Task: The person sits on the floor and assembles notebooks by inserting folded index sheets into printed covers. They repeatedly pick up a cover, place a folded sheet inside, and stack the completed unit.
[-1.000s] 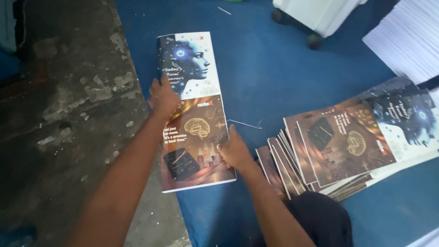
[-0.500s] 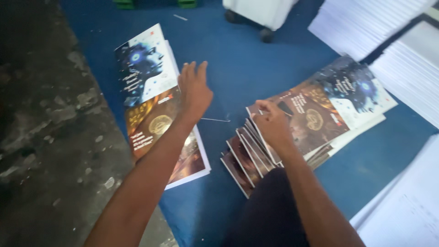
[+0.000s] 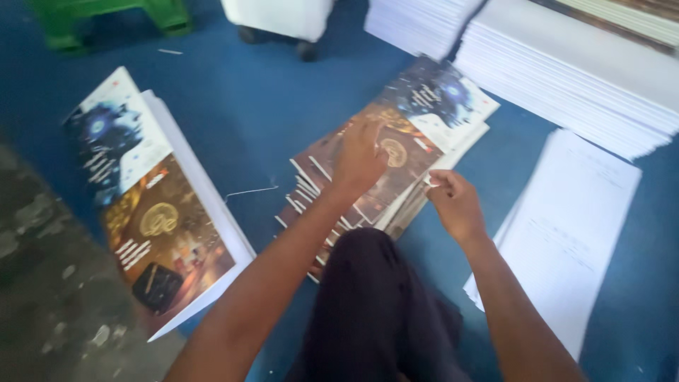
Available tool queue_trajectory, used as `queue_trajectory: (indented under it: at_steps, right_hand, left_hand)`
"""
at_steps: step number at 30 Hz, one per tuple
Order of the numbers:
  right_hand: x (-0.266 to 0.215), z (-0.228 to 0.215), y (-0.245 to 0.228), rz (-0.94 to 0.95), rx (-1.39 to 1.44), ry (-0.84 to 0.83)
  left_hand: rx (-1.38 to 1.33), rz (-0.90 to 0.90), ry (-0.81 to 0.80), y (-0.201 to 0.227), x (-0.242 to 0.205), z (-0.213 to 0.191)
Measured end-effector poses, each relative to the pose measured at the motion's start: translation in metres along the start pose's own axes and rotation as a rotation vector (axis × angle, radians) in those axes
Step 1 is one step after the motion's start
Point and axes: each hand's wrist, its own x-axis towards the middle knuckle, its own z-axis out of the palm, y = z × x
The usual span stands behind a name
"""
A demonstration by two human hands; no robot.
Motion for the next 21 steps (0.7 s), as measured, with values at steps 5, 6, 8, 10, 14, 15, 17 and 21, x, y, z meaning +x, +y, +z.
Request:
queue_trajectory:
  at_steps: [5, 6, 8, 10, 14, 15, 17, 21]
  right_hand:
    - [-0.042, -0.058, 0.022, 0.140, -0.106, 0.017]
    - [-0.051, -0.068, 0.026, 0.164, -0.153, 0.019]
    - [-0.068, -0.086, 0.034, 0.248, -0.199, 0.018]
    - [-0.083, -0.101, 0.042, 0.299, -0.234, 0.023]
    - [-0.106, -0.126, 0.060, 0.412, -0.269, 0.060]
    - [-0.110, -0.131, 0.065, 0.458, -0.272, 0.073]
    - [-0.118, -0.138, 0.077, 0.444, -0.264, 0.100]
    - [-0.129, -0.148, 0.099, 0.453, -0.262, 0.147]
  left_hand:
    - [-0.138, -0.037, -0.135, 0.055, -0.013, 0.049]
    - [-0.168, -0.037, -0.150, 0.064, -0.018, 0.058]
    - [-0.218, -0.055, -0.213, 0.080, -0.029, 0.076]
    - [-0.223, -0.059, -0.292, 0.091, -0.039, 0.091]
    - [-0.225, 0.021, -0.359, 0.105, -0.056, 0.121]
    - [-0.246, 0.057, -0.345, 0.108, -0.060, 0.128]
    - [-0.240, 0.080, -0.348, 0.114, -0.065, 0.144]
    - [-0.278, 0.095, -0.446, 0.124, -0.080, 0.167]
